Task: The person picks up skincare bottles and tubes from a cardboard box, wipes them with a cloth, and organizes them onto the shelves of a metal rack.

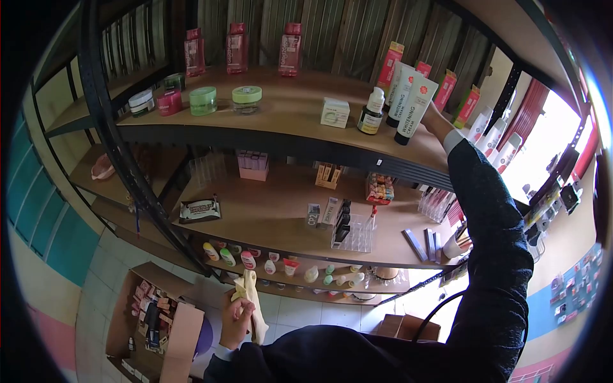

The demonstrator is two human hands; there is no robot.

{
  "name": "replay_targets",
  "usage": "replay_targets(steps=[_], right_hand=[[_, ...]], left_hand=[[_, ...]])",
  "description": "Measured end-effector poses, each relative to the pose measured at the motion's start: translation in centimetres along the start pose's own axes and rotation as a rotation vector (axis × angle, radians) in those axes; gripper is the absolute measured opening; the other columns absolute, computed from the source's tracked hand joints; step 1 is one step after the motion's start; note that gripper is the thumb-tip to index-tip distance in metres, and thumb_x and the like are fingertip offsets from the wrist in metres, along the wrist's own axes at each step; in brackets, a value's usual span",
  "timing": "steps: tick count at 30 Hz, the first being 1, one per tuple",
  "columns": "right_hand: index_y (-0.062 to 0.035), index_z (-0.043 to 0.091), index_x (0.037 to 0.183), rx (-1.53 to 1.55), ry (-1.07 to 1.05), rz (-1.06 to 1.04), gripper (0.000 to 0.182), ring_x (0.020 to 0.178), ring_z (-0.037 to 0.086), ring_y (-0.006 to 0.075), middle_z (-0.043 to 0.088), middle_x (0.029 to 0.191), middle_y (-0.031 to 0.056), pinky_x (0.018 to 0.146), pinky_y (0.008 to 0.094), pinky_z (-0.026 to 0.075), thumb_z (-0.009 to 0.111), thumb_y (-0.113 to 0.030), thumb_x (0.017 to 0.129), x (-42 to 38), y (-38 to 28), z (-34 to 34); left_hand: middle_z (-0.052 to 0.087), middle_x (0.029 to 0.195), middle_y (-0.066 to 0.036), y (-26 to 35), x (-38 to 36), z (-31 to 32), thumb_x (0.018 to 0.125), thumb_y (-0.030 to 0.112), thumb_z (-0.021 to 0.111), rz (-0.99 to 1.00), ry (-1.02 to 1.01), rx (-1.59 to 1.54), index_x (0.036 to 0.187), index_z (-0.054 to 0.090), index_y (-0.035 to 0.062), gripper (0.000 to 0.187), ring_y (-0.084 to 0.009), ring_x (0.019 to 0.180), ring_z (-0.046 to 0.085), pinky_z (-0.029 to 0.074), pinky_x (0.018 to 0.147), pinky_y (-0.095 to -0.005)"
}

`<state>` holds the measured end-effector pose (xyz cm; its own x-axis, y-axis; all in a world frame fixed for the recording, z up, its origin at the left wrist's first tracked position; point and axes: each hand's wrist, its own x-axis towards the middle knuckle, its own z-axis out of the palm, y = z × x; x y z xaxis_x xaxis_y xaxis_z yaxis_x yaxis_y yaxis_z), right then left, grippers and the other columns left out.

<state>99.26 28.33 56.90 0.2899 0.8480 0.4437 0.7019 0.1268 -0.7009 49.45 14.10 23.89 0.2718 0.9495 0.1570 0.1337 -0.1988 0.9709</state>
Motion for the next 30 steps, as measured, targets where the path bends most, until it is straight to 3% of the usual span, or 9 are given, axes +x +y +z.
replay_targets(steps=[18, 20, 21, 22, 23, 26, 27, 29, 30], right_hand=[[-0.0038, 0.053, 0.112, -0.090, -0.008, -0.125, 0.036, 0.081, 0.060, 0.0133, 0.061, 0.095, 0.0061, 0.070, 0.0282, 0.049, 0.059, -0.018, 0.080, 0.4, 0.1, -1.1], [-0.0026, 0.052, 0.113, -0.555, -0.109, -0.101, 0.042, 0.078, 0.060, 0.0143, 0.061, 0.094, 0.0055, 0.066, 0.0276, 0.050, 0.064, -0.015, 0.074, 2.5, 1.6, -4.7], [-0.0011, 0.054, 0.109, -0.327, -0.093, -0.085, 0.042, 0.075, 0.060, 0.0144, 0.062, 0.092, 0.0062, 0.064, 0.0281, 0.049, 0.065, -0.010, 0.070, 0.8, 0.4, -6.1], [0.0004, 0.055, 0.106, -0.334, -0.010, -0.109, 0.039, 0.084, 0.057, 0.0121, 0.061, 0.095, 0.0091, 0.073, 0.0283, 0.046, 0.066, -0.016, 0.072, 3.7, 5.1, -10.0], [-0.0022, 0.055, 0.108, -0.927, 0.225, -0.209, 0.036, 0.083, 0.058, 0.0131, 0.061, 0.097, 0.0082, 0.071, 0.0274, 0.047, 0.062, -0.014, 0.075, 5.6, 7.1, -13.5], [-0.0012, 0.058, 0.104, -0.073, 0.417, -0.543, 0.026, 0.090, 0.057, 0.0159, 0.061, 0.099, 0.0088, 0.079, 0.0278, 0.044, 0.053, -0.010, 0.080, -4.3, 1.4, -16.0], [-0.0009, 0.058, 0.105, -0.317, 0.564, -0.469, 0.025, 0.093, 0.056, 0.0160, 0.060, 0.101, 0.0086, 0.081, 0.0289, 0.044, 0.050, -0.011, 0.084, -9.6, -3.9, -12.6], [0.0000, 0.058, 0.092, 0.035, 0.692, -0.458, 0.023, 0.083, 0.055, 0.0143, 0.058, 0.088, 0.0065, 0.073, 0.0281, 0.046, 0.046, -0.020, 0.089, -17.0, -8.9, -3.6], [-0.0003, 0.055, 0.084, -0.199, 0.665, -0.427, 0.024, 0.076, 0.053, 0.0146, 0.055, 0.079, 0.0080, 0.067, 0.0267, 0.046, 0.044, -0.021, 0.089, -20.0, -8.8, 0.0]], left_hand=[[0.038, 0.113, -0.012, 2.5, -1.0, 0.2, 0.077, 0.013, 0.063, -0.144, 0.039, -0.093, 0.083, 0.057, 0.0018, 0.014, -0.0204, 0.096, 0.047, 0.040, 0.080, -0.0282], [0.037, 0.113, -0.013, 2.0, -1.3, -0.2, 0.076, 0.009, 0.064, 0.028, 0.062, 0.147, 0.097, 0.055, 0.0012, 0.025, -0.0207, 0.098, 0.047, 0.041, 0.082, -0.0290], [0.036, 0.119, -0.016, 0.0, -1.6, -0.4, 0.076, 0.006, 0.063, 0.035, 0.090, 0.043, 0.110, 0.048, -0.0003, 0.038, -0.0222, 0.104, 0.045, 0.041, 0.084, -0.0309], [0.036, 0.119, -0.016, 0.3, -2.1, -0.3, 0.076, 0.006, 0.063, 0.010, 0.105, 0.044, 0.110, 0.048, -0.0003, 0.038, -0.0222, 0.104, 0.045, 0.041, 0.084, -0.0309], [0.039, 0.118, -0.017, 1.1, -2.0, -0.1, 0.077, 0.009, 0.062, 0.033, 0.184, -0.023, 0.113, 0.046, -0.0007, 0.040, -0.0227, 0.104, 0.046, 0.041, 0.084, -0.0315], [0.051, 0.109, -0.019, 0.8, -2.5, -1.8, 0.083, 0.017, 0.057, -0.085, 0.255, -0.049, 0.114, 0.045, -0.0009, 0.038, -0.0240, 0.096, 0.052, 0.042, 0.082, -0.0331], [0.057, 0.095, -0.015, 2.0, -2.6, -2.1, 0.084, 0.021, 0.054, -0.013, 0.294, 0.047, 0.109, 0.048, -0.0007, 0.033, -0.0228, 0.087, 0.056, 0.043, 0.077, -0.0325], [0.057, 0.086, -0.013, 1.1, -2.9, -2.5, 0.085, 0.019, 0.053, 0.004, 0.371, 0.074, 0.098, 0.052, 0.0002, 0.023, -0.0199, 0.078, 0.055, 0.043, 0.070, -0.0308], [0.057, 0.084, -0.013, 1.7, -3.1, -2.9, 0.085, 0.019, 0.053, -0.010, 0.368, 0.102, 0.097, 0.052, 0.0004, 0.022, -0.0192, 0.077, 0.055, 0.043, 0.069, -0.0303]])
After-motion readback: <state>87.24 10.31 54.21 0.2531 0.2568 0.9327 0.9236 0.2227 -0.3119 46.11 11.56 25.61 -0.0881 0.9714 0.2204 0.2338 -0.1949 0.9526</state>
